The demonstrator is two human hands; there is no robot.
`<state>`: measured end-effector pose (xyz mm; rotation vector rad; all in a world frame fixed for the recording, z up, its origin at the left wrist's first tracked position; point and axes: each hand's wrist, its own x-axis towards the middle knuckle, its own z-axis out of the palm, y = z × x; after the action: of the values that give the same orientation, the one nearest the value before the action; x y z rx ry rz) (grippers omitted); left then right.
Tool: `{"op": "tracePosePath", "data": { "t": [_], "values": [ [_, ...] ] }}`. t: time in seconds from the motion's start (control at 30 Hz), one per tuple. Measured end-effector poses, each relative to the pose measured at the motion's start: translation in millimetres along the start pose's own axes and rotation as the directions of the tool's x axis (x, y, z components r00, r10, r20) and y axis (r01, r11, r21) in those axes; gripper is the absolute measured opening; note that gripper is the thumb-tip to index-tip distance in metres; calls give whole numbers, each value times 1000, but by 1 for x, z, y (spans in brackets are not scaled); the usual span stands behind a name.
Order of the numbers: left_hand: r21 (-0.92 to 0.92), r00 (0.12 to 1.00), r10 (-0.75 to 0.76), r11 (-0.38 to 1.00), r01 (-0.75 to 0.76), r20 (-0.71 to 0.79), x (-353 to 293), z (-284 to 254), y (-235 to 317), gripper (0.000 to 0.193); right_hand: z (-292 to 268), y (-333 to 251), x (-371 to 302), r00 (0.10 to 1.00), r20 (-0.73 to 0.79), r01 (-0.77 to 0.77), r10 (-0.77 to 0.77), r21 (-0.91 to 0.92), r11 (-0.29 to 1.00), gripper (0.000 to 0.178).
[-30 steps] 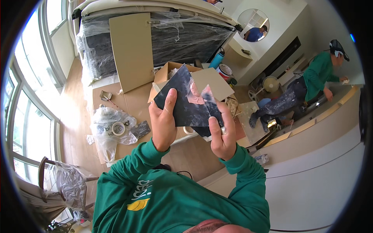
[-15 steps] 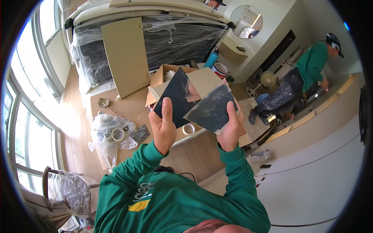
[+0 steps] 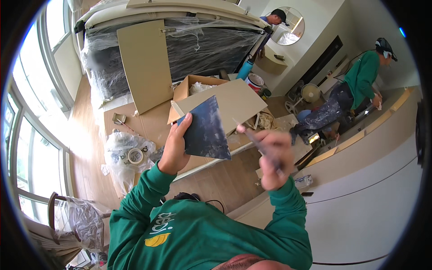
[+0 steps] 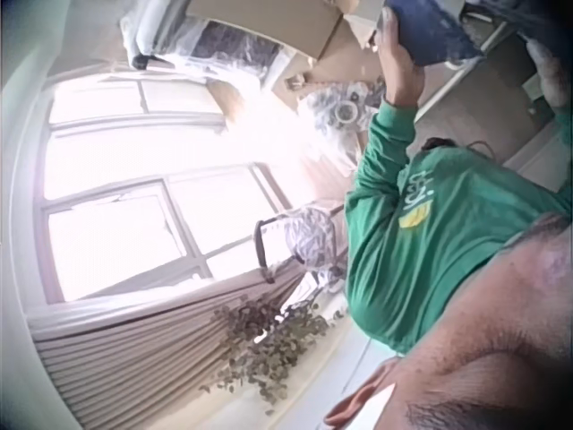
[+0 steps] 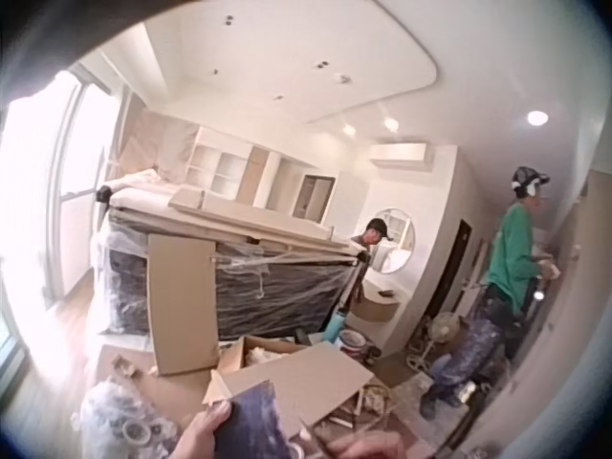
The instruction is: The person holds two pieces of sandpaper and uses them to sand the edges and corners of a large white board on a table.
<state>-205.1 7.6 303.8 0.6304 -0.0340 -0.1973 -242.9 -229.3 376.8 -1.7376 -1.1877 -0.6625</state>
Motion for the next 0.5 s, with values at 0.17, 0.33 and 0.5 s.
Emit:
{"op": "tracePosePath", "data": {
  "t": [0.17, 0.33, 0.5],
  "values": [
    [-44, 997, -27, 999, 31, 76, -17, 19, 1, 38, 25, 5, 2, 829, 450, 458, -331, -207, 865, 40],
    [19, 995, 10, 1000, -12, 102, -28, 24, 2, 38, -9, 43, 18, 841, 518, 397, -156, -395, 828, 41],
    [46, 980, 42, 998, -52, 196, -30, 25, 7, 33, -49, 51, 39, 774, 633, 490, 15, -613, 620, 49]
  ]
}}
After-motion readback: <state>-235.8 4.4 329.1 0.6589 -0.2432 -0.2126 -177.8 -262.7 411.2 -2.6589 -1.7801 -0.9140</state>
